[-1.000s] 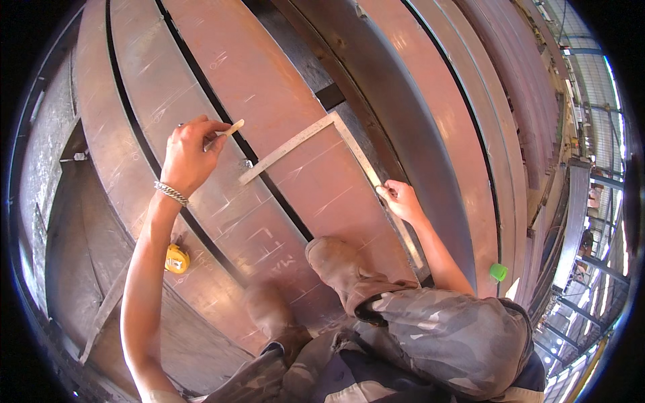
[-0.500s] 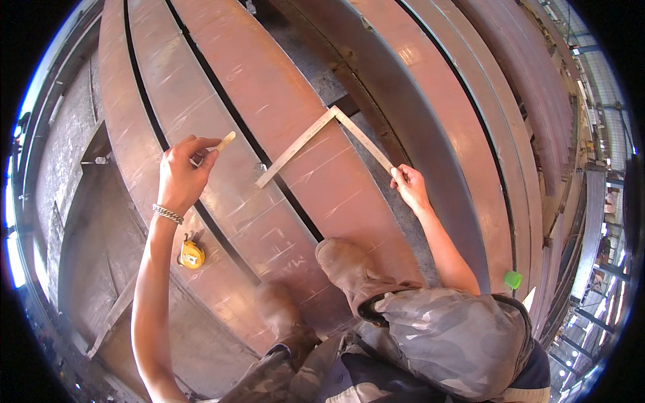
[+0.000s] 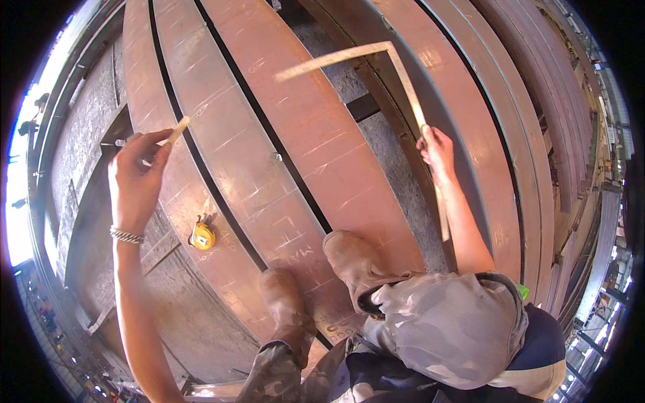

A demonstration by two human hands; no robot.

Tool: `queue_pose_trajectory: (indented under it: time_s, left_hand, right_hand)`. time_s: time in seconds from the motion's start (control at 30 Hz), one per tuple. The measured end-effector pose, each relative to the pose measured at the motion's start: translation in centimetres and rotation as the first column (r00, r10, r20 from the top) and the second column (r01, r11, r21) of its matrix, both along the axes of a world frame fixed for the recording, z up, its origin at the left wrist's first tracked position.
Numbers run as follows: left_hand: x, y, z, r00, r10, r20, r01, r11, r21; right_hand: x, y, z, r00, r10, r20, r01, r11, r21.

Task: The person measures and marks large curved metal sheets using a tape measure, a square, and a white marker. They repeatedly measure distances, mark points, and draw lines to prepare the sheets for cutting or assembly.

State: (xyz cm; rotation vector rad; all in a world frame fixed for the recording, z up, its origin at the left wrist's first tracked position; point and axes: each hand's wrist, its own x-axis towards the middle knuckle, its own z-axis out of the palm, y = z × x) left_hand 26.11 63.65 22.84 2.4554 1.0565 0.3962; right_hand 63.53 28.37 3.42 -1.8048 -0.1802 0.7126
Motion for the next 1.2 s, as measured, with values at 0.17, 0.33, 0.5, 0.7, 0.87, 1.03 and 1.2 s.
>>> queue_pose_trajectory:
  time_s: [0.17, 0.33, 0.5, 0.7, 0.87, 1.03, 1.2]
  left_hand:
    - [-0.9, -1.6, 5.6, 0.996, 0.071, -0.054, -0.068, 0.996, 0.062]
    - [-4.0, -3.7, 10.7, 0.978, 0.098, -0.182, -0.039, 0.952, 0.304]
    - [-6.4, -4.6, 12.9, 0.922, 0.331, -0.201, -0.243, 0.899, 0.365]
    - [-5.6, -4.9, 15.2, 0.923, 0.245, -0.297, -0.115, 0.911, 0.396]
    - [-2.2, -4.3, 13.6, 0.969, 0.077, -0.235, 0.04, 0.889, 0.457]
    - [1.6, -1.6, 10.0, 0.966, -0.002, -0.259, 0.069, 0.966, 0.249]
    - [3.3, 1.9, 4.0, 0.997, 0.013, -0.081, -0.014, 1.0, -0.01]
  right_hand:
    - [-1.8, 4.1, -1.1, 0.996, 0.058, -0.063, -0.057, 0.998, 0.018]
    - [-3.3, 6.1, -2.8, 0.987, 0.05, -0.15, -0.05, 0.999, 0.007]
    - [-3.5, 5.6, -4.0, 0.989, 0.028, -0.146, -0.036, 0.998, -0.048]
    - [-0.8, 4.2, -4.9, 0.999, 0.012, -0.04, -0.015, 0.996, -0.089]
    - [1.8, 2.2, -4.2, 0.998, -0.054, 0.041, 0.059, 0.989, -0.137]
    - [2.2, 0.4, -2.2, 0.99, -0.138, -0.01, 0.137, 0.985, -0.105]
    - [1.6, -1.3, -0.4, 0.984, -0.161, 0.08, 0.172, 0.973, -0.154]
